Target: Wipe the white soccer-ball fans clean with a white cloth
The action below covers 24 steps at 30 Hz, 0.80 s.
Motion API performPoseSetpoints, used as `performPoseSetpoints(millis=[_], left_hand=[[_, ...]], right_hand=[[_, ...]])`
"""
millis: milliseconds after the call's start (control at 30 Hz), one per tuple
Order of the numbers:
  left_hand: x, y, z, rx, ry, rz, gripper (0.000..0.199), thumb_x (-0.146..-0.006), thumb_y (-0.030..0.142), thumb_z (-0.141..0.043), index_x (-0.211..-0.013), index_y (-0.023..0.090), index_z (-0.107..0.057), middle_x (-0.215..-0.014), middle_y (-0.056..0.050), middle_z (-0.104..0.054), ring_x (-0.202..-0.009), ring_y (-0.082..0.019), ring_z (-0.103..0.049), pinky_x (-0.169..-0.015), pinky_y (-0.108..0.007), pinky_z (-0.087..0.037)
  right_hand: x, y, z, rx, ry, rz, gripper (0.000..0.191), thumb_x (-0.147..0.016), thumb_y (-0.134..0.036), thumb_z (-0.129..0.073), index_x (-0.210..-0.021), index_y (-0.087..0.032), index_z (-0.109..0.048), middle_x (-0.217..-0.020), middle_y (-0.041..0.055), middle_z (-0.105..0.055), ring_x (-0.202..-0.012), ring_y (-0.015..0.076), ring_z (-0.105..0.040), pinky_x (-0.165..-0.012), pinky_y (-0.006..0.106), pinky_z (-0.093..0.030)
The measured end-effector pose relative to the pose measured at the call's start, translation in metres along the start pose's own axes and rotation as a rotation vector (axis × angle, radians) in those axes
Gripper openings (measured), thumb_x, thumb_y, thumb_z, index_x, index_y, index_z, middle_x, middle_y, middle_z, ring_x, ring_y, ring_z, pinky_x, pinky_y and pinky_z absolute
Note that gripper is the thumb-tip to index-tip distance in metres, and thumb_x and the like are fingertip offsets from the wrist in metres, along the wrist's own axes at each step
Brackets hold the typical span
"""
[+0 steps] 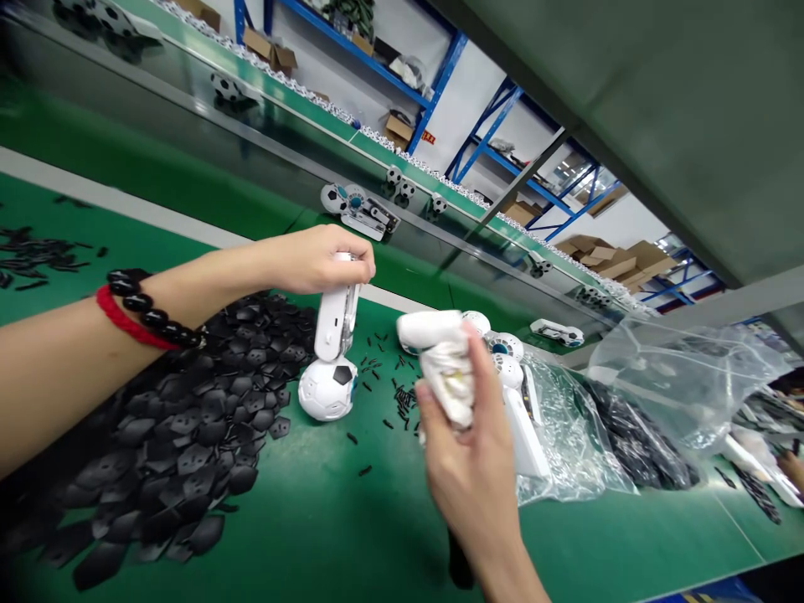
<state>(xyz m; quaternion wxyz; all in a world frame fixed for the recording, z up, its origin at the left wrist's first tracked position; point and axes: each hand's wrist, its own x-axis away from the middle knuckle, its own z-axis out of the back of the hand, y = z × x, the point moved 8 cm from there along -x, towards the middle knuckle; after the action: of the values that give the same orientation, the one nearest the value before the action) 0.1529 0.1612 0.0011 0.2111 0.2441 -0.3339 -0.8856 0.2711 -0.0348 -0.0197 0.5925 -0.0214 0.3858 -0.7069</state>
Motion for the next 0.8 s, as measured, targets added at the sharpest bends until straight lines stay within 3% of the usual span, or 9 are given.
performPoseSetpoints(millis=[67, 167, 333, 433, 467, 533, 600, 667, 800], left_hand=[[0.001, 0.0, 0.0, 0.008, 0.004, 0.0, 0.017, -0.078, 0.027, -0.05, -0.069, 0.017, -0.061, -0.07, -0.002, -0.063, -0.064, -0.014, -0.052, -0.057, -0.027, -0.035], [0.002, 0.001, -0.002, 0.023, 0.017, -0.003, 0.017, -0.077, 0.026, -0.049, -0.066, 0.018, -0.058, -0.068, -0.001, -0.06, -0.063, -0.014, -0.05, -0.057, -0.027, -0.034], [0.001, 0.0, -0.005, 0.002, 0.018, 0.002, 0.015, -0.076, 0.026, -0.05, -0.066, 0.018, -0.058, -0.067, -0.001, -0.06, -0.062, -0.014, -0.049, -0.057, -0.028, -0.033], [0.001, -0.001, -0.005, 0.017, 0.021, -0.01, 0.016, -0.077, 0.027, -0.05, -0.068, 0.017, -0.059, -0.071, -0.003, -0.062, -0.065, -0.015, -0.051, -0.058, -0.028, -0.033], [0.001, -0.001, -0.004, 0.023, 0.021, -0.014, 0.017, -0.078, 0.027, -0.05, -0.068, 0.017, -0.06, -0.072, -0.003, -0.062, -0.065, -0.015, -0.051, -0.058, -0.028, -0.033], [0.002, -0.003, -0.005, 0.028, 0.01, -0.015, 0.017, -0.079, 0.025, -0.05, -0.067, 0.017, -0.059, -0.072, -0.003, -0.062, -0.065, -0.015, -0.051, -0.059, -0.028, -0.033], [0.002, -0.005, -0.005, 0.022, 0.005, -0.007, 0.017, -0.079, 0.024, -0.049, -0.066, 0.017, -0.058, -0.07, -0.003, -0.06, -0.063, -0.015, -0.049, -0.058, -0.029, -0.032], [0.003, -0.007, -0.004, 0.025, 0.006, 0.005, 0.016, -0.079, 0.024, -0.049, -0.066, 0.018, -0.057, -0.069, -0.003, -0.058, -0.062, -0.015, -0.048, -0.057, -0.029, -0.031], [0.003, -0.009, -0.004, 0.032, 0.004, 0.009, 0.017, -0.079, 0.026, -0.05, -0.067, 0.018, -0.057, -0.069, -0.003, -0.058, -0.062, -0.015, -0.047, -0.056, -0.03, -0.031]], right_hand=[[0.002, 0.002, -0.003, 0.018, -0.043, 0.01, 0.07, -0.091, -0.023, -0.058, -0.154, -0.033, -0.027, -0.147, 0.0116, -0.05, -0.115, 0.0295, -0.064, -0.083, 0.041, -0.061], [0.006, -0.004, -0.022, 0.063, -0.301, 0.074, 0.061, -0.092, -0.019, -0.053, -0.15, -0.034, -0.038, -0.144, 0.0077, -0.054, -0.122, 0.0281, -0.061, -0.093, 0.04, -0.057], [-0.001, -0.006, 0.01, 0.084, 0.039, -0.019, 0.065, -0.091, -0.032, -0.059, -0.151, -0.031, -0.034, -0.149, 0.0096, -0.047, -0.13, 0.0319, -0.053, -0.099, 0.046, -0.052], [0.005, -0.013, 0.012, 0.151, 0.045, -0.06, 0.064, -0.087, -0.039, -0.064, -0.146, -0.027, -0.041, -0.137, 0.0111, -0.057, -0.115, 0.0302, -0.062, -0.089, 0.04, -0.055], [0.008, -0.015, 0.006, 0.141, -0.017, -0.087, 0.055, -0.087, -0.041, -0.063, -0.138, -0.025, -0.05, -0.123, 0.0105, -0.065, -0.1, 0.0273, -0.067, -0.079, 0.035, -0.055], [0.018, -0.023, -0.021, 0.053, -0.286, -0.122, 0.026, -0.089, -0.042, -0.059, -0.104, -0.023, -0.066, -0.084, 0.0049, -0.07, -0.066, 0.0193, -0.062, -0.059, 0.029, -0.049], [0.035, -0.036, -0.056, -0.025, -0.612, -0.119, 0.025, -0.092, -0.037, -0.052, -0.073, -0.022, -0.057, -0.061, 0.0001, -0.06, -0.051, 0.0144, -0.049, -0.05, 0.027, -0.038], [0.048, -0.047, -0.084, -0.009, -0.796, -0.087, 0.026, -0.089, -0.027, -0.052, -0.064, -0.022, -0.046, -0.06, -0.0007, -0.056, -0.052, 0.0133, -0.044, -0.05, 0.026, -0.03], [0.059, -0.056, -0.119, 0.083, -0.861, -0.008, 0.016, -0.079, -0.011, -0.054, -0.069, -0.02, -0.045, -0.078, 0.0001, -0.057, -0.063, 0.0133, -0.047, -0.055, 0.026, -0.025]])
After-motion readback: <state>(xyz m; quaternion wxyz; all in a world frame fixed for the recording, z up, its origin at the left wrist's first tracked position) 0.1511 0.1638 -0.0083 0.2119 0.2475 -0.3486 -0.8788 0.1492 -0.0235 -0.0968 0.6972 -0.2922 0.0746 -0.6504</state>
